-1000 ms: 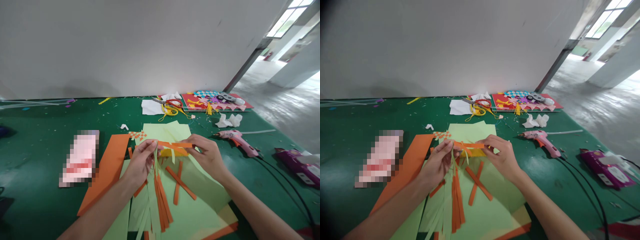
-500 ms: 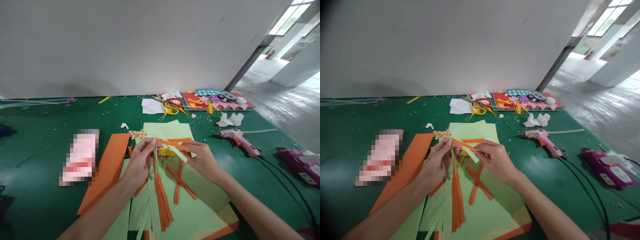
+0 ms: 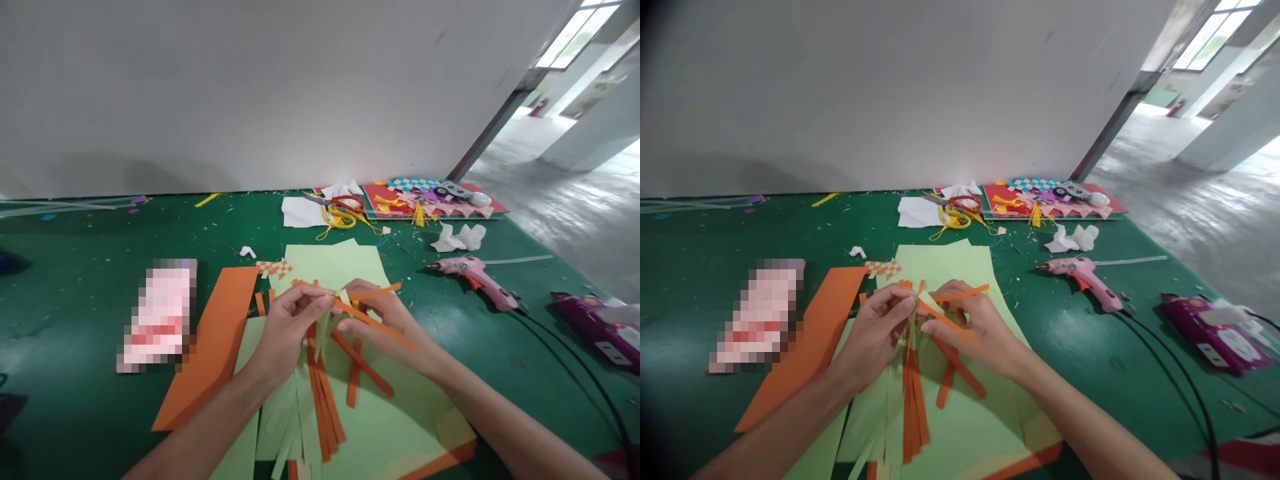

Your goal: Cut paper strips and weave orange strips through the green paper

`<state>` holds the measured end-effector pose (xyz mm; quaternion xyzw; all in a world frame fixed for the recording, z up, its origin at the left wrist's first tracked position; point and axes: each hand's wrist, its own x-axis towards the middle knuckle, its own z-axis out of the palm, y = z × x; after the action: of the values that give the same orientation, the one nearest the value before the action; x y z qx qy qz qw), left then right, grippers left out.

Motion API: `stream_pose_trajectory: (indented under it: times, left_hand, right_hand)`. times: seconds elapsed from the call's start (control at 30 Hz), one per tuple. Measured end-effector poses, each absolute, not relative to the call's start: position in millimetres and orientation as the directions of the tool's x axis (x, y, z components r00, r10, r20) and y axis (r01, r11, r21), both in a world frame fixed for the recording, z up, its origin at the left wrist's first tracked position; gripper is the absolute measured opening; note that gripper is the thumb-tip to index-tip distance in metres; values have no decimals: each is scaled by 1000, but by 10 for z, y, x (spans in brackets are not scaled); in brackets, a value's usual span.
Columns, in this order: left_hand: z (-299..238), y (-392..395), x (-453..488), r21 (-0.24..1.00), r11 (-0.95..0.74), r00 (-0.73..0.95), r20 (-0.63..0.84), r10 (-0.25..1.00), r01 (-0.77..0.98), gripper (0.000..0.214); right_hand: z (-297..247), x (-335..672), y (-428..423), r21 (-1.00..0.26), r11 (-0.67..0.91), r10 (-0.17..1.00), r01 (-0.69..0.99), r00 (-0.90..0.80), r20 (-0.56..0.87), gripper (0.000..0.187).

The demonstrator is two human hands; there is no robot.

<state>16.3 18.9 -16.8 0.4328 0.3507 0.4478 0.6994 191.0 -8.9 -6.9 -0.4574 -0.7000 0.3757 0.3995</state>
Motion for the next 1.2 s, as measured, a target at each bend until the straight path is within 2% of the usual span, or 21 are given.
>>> stream_pose_trajectory:
  times: [0.07,0.13,0.2,0.23,0.37,0.4,0.6,0.8,0.9,1.1,1.2]
  left_hand:
    - [-175,177,165,935,193,360,-77,930,-298,5]
    - [-192,167,165,941,178,357,-67,932,-287,5]
    - [-205,159,164,941,182,355,-73,932,-285,6]
    - [-206,157,164,940,190,364,-78,928,-285,6]
    - [-172,155,165,933,213,404,-82,911,-290,6]
    - [-160,157,166,933,213,406,-82,910,-289,5]
    - [-152,160,167,936,201,362,-88,928,-287,6]
    - [-178,152,194,935,146,326,-35,945,-323,4]
    - [-178,154,204,933,137,330,-21,944,-334,4]
    - [-167,153,194,934,157,308,-54,950,-321,5]
    - [-171,158,189,943,147,287,-58,956,-299,6]
  right_hand:
    - [-87,1888,-106,-887,289,953,361,-196,230,25]
    - [-92,1889,-114,-883,278,960,377,-150,238,49]
    - [-81,1905,-113,-875,296,953,382,-177,245,59]
    - [-71,1913,-111,-870,312,947,382,-200,251,54]
    - [-38,1922,-108,-868,331,940,370,-214,267,13]
    - [-36,1917,-109,-871,328,941,365,-203,270,8]
    - [-62,1885,-120,-891,351,935,289,-163,315,14]
    - [-75,1834,-168,-914,201,980,352,-81,184,21]
    - [-67,1791,-184,-919,173,985,355,-72,158,21]
    - [-46,1773,-171,-889,257,966,379,-108,233,18]
    - [-77,1788,-164,-846,326,945,422,-132,298,23]
